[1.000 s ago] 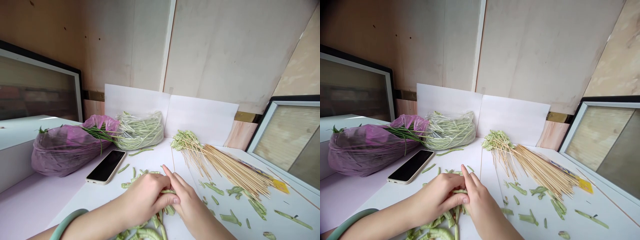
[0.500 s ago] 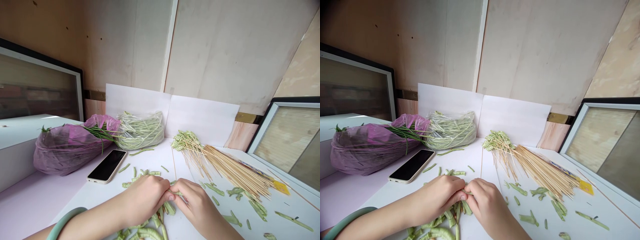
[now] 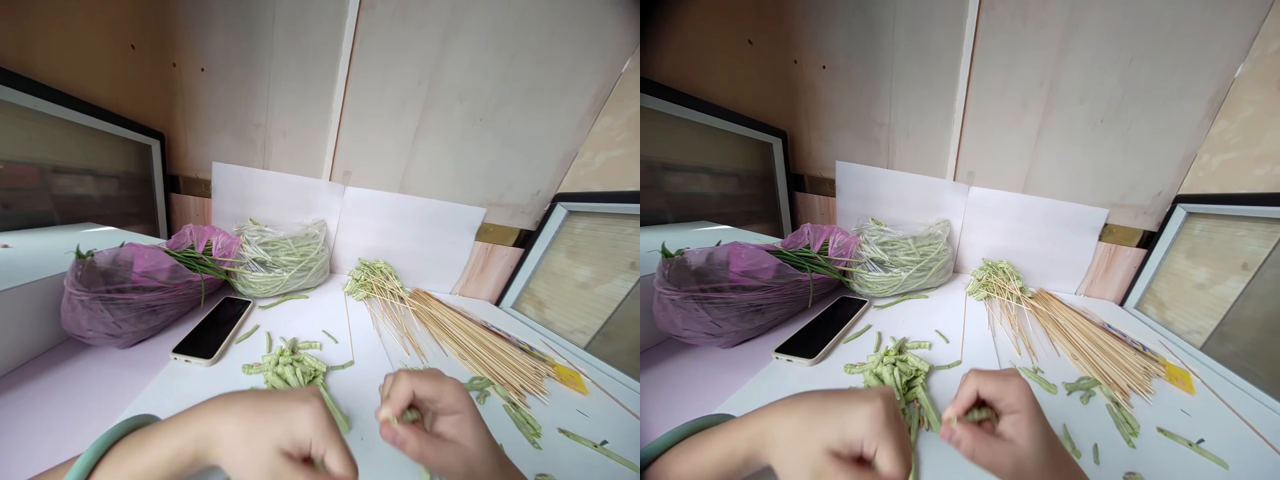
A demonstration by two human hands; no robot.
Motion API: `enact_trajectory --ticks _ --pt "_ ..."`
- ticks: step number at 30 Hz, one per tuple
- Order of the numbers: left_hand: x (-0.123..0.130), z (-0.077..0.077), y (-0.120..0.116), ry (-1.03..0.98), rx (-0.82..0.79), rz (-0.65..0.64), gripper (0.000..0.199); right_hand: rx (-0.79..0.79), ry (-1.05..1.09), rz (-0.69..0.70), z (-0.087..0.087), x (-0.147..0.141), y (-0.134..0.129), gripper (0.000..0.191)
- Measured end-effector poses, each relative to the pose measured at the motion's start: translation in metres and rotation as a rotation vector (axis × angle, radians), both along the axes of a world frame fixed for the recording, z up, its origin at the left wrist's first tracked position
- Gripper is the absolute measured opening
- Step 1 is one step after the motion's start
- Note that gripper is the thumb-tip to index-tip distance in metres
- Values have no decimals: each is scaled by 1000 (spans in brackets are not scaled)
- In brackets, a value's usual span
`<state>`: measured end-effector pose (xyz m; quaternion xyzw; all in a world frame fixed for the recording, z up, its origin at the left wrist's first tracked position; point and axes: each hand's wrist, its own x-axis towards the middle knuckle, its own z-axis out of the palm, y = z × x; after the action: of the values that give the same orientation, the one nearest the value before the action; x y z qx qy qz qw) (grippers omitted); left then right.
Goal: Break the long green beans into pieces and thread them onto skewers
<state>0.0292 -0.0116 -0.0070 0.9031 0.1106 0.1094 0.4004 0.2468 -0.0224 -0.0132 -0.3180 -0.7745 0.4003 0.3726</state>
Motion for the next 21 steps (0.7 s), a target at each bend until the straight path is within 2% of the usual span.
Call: enact_trajectory --ticks 2,4,6,8,12,17,21 --pt "-4 11 4 29 159 275 29 21 7 -176 2 -2 5 20" --pt "-9 14 13 131 380 502 22 55 -40 -306 1 -4 10 17" --pt "-15 10 23 274 565 626 20 93 -112 -368 -2 -7 14 13" --pt "-20 2 31 377 643 654 21 133 -159 -365 -5 -7 17 9" --pt "-25 -6 37 413 622 636 28 230 -166 -283 -7 -8 19 22" --pt "-21 5 29 280 558 689 43 377 -231 -323 -13 -13 19 28" --pt "-9 9 16 124 448 621 43 365 -161 -309 -23 -24 17 29"
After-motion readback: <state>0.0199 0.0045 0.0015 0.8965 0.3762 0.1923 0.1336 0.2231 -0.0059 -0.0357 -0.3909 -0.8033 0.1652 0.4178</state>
